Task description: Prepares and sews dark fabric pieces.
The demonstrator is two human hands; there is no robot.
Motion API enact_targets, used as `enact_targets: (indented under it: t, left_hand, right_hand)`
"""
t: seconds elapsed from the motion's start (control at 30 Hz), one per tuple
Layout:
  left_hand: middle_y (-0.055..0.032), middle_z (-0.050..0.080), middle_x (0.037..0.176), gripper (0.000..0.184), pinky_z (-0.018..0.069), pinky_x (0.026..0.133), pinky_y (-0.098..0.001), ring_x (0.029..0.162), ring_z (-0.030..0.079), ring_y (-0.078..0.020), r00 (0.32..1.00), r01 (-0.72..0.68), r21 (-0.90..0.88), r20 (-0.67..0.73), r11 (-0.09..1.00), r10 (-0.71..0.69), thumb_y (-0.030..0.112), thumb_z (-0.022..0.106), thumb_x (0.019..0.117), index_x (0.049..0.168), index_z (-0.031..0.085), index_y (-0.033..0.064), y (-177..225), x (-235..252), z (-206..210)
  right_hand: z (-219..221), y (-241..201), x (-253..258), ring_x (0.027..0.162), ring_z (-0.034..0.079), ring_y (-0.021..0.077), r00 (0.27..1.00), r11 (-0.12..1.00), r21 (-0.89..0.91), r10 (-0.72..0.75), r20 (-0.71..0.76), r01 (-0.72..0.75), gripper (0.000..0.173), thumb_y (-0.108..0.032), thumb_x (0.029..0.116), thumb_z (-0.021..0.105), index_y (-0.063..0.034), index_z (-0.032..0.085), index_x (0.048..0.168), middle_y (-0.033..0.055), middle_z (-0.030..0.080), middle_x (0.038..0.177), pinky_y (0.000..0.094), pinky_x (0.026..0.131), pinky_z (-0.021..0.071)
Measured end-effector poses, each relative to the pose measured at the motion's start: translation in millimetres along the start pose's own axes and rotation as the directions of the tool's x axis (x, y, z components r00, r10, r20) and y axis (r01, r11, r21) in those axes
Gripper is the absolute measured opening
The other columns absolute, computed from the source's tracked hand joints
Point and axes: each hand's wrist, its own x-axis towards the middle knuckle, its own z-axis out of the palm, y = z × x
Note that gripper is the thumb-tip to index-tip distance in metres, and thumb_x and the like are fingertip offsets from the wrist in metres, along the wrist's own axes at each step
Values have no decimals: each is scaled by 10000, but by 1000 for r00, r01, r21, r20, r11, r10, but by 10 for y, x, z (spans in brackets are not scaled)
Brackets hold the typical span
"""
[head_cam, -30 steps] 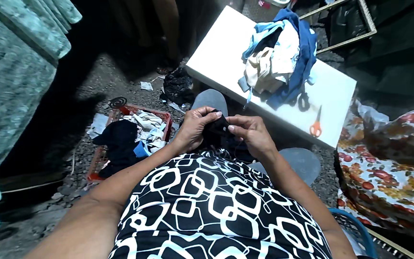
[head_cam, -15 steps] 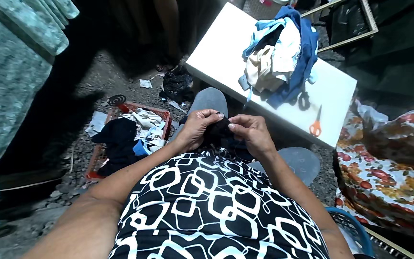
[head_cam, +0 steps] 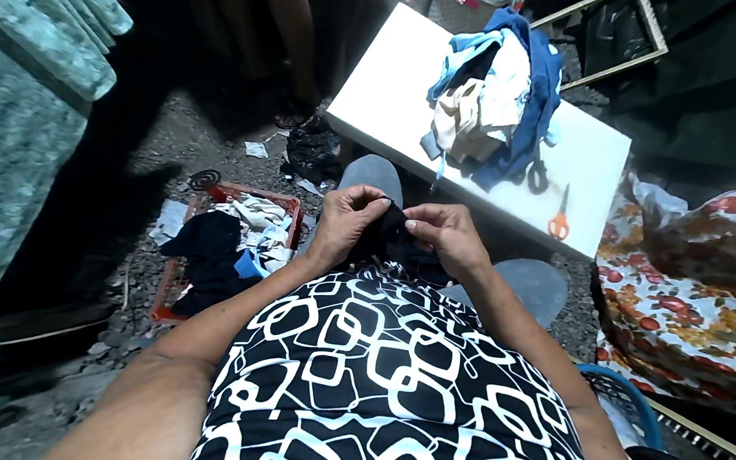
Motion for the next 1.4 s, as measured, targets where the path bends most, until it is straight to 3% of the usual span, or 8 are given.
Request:
enact_targets:
  t: [0.13, 0.5, 0.6, 0.7, 0.83, 1.03, 1.2, 1.4]
  left_hand:
    - [-44, 732, 870, 43, 596, 767, -256, 807, 699, -92, 989, -148, 111, 8, 983, 148, -1, 721, 901, 943, 727, 3, -5, -33, -8]
    - [-49, 688, 851, 43, 567, 716, -206, 766, 655, -67, 964, -244, 159, 147, 957, 221, -2, 720, 898, 928, 742, -23, -78, -57, 101]
    - [-45, 693, 875, 57, 570, 737, -214, 795, 660, -71, 968, -244, 185, 112, 952, 226, 14, 703, 914, 943, 746, -8, -68, -50, 80]
    - [-41, 695, 905, 56, 580, 749, -220, 816, 669, -70, 974, -225, 207, 47, 952, 220, 7, 696, 906, 947, 733, 3, -52, -27, 51]
    - [-39, 732, 904, 43, 589, 797, -266, 844, 695, -89, 997, -76, 128, 6, 989, 76, 7, 697, 918, 941, 733, 18, -31, 26, 20]
    - [-41, 716, 844, 59, 550, 635, -234, 726, 659, -80, 950, 311, -175, 25, 934, -312, 14, 666, 954, 957, 725, 22, 24, 63, 17]
    - [-43, 721, 857, 77, 479, 546, -194, 680, 629, -54, 940, 340, -221, 43, 914, -339, 16, 655, 961, 959, 732, 27, 31, 75, 3]
    - [-52, 720, 878, 67, 563, 674, -254, 755, 667, -90, 916, 402, -223, 95, 888, -391, 13, 661, 961, 987, 723, 15, 35, 67, -5]
  right_hand:
    - [17, 30, 4, 580, 533, 17, 998, 999, -15, -31, -49, 30, 143, 40, 941, 624, 20, 733, 1031, 22, 699, 804, 177, 512, 435]
    - [137, 184, 51, 609, 571, 31, 963, 965, -219, -191, -192, 148, 69, 11, 939, 631, 9, 700, 949, 28, 663, 762, 189, 562, 484]
    - [100, 166, 51, 732, 638, 81, 963, 924, -340, -232, -139, 173, 155, -17, 957, 624, -3, 731, 1070, 76, 699, 914, 239, 687, 555]
    - [52, 132, 62, 778, 631, 83, 967, 912, -363, -238, -95, 188, 141, -20, 950, 637, -6, 750, 1034, 69, 664, 903, 228, 713, 548]
    - [30, 124, 55, 747, 606, 71, 975, 949, -256, -207, -76, 182, 146, 13, 943, 639, 6, 749, 1037, 52, 649, 875, 211, 675, 530]
    - [25, 94, 15, 641, 546, 20, 997, 998, -28, -64, -43, 63, 170, 36, 956, 606, 9, 723, 1076, 24, 700, 915, 180, 545, 446]
    - [23, 61, 6, 611, 520, 19, 1000, 999, 41, -21, -13, 21, 197, 43, 960, 597, 23, 718, 1113, 44, 717, 926, 174, 523, 412]
    - [26, 63, 4, 627, 544, 27, 1000, 996, 94, 1, -3, -1, 199, 50, 953, 600, 20, 725, 1104, 51, 727, 926, 175, 530, 425]
